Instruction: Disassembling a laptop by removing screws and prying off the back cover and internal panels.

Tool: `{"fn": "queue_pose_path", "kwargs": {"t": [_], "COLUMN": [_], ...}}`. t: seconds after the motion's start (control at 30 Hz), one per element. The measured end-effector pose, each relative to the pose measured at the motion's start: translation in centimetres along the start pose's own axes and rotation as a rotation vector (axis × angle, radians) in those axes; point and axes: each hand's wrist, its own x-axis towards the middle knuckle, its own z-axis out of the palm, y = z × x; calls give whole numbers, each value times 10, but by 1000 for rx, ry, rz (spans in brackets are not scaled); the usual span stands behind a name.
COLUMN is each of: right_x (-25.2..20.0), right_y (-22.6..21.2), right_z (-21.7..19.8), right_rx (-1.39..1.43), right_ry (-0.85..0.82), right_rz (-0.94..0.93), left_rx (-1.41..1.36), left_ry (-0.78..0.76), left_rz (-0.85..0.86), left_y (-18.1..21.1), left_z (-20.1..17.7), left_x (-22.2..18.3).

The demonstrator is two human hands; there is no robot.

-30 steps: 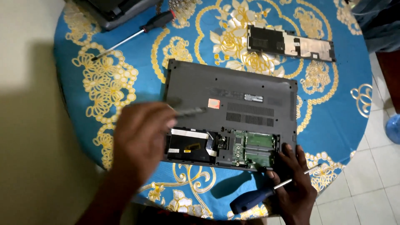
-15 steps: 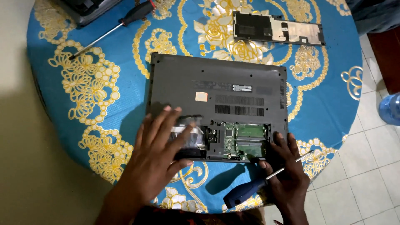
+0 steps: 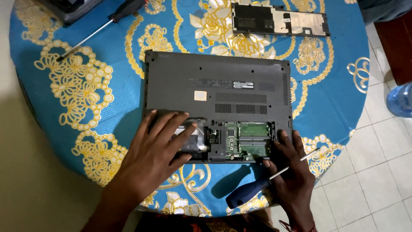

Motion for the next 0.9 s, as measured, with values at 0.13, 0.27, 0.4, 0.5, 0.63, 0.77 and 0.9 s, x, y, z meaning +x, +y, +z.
{"fn": "queue_pose_path", "kwargs": {"t": [0.13,0.27,0.4,0.5,0.63,0.77,0.9], "right_x": [-1,0,0,1,0,1,1], "right_y": [0,-2,1,1,0,-1,-1], "right_z": [0,0,1,0,0,1,1], "right_rx": [36,10,-2,-13,2,-13,-22], "right_ry": [8,4,10,6,8,10,14], "right_rz": [-2,16,-7,1,-9,3,-9], "left_rx": [13,-144,-118,-163,-127,-65,-11], "left_ry": [-32,62,12,8,-44,-48,0], "left_rz": [6,32,72,80,54,41,54], "left_y": [-3,3,6,8,8,9,20], "left_z": [-7,-27,-27,-29,-19,3,12], "left_x": [1,3,-1,-3,-10,-13,-7]}}
